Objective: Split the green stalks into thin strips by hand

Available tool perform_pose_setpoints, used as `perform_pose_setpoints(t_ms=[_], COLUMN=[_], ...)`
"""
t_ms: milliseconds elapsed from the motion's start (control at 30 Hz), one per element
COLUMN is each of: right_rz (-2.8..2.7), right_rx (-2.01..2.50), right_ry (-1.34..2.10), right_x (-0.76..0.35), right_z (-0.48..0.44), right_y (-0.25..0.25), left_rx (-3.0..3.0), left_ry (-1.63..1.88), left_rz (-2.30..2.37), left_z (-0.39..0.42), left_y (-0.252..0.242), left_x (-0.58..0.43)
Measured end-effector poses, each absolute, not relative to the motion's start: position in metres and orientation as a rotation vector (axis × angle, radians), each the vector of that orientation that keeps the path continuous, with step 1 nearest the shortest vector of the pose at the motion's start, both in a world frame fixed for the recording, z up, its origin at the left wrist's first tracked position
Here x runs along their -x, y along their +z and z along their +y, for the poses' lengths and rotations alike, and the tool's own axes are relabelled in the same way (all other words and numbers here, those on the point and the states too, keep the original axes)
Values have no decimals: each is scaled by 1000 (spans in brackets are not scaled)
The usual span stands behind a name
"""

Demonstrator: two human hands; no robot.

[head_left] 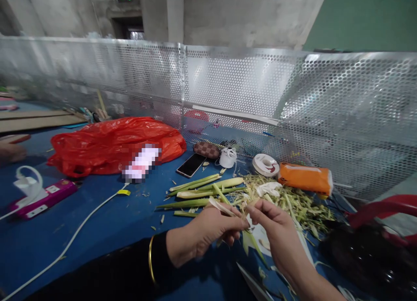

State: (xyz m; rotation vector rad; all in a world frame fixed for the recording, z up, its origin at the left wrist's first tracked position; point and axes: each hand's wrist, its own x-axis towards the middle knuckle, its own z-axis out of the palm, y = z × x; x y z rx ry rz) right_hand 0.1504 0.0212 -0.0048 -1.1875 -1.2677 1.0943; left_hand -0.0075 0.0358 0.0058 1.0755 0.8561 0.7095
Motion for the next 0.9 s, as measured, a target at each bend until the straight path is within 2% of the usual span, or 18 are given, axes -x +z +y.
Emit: perform_pose_setpoints(t_ms=[100,200,267,367,533,900], right_rz=[-1339,-1519,-1719,-1962,-1946,-1812], right_rx=[1239,1261,1208,1125,1178,1209], right_ry=[940,478,302,442,666,384], right_x=[-154,-159,-160,-157,-149,-145], right_z=[25,26,24,19,17,16], right_y=[-5,2,7,11,8,-3], left_rx=[-1133,-1168,-1216,-1326,-1373,-1423], left_ry=[705,664,609,545,515,462], left_rz=[870,901,887,838,828,776], left_z=[35,34,33,31,31,26], left_y=[2,-2,-3,-4,-8,-5], left_x=[8,7,6,4,4,1])
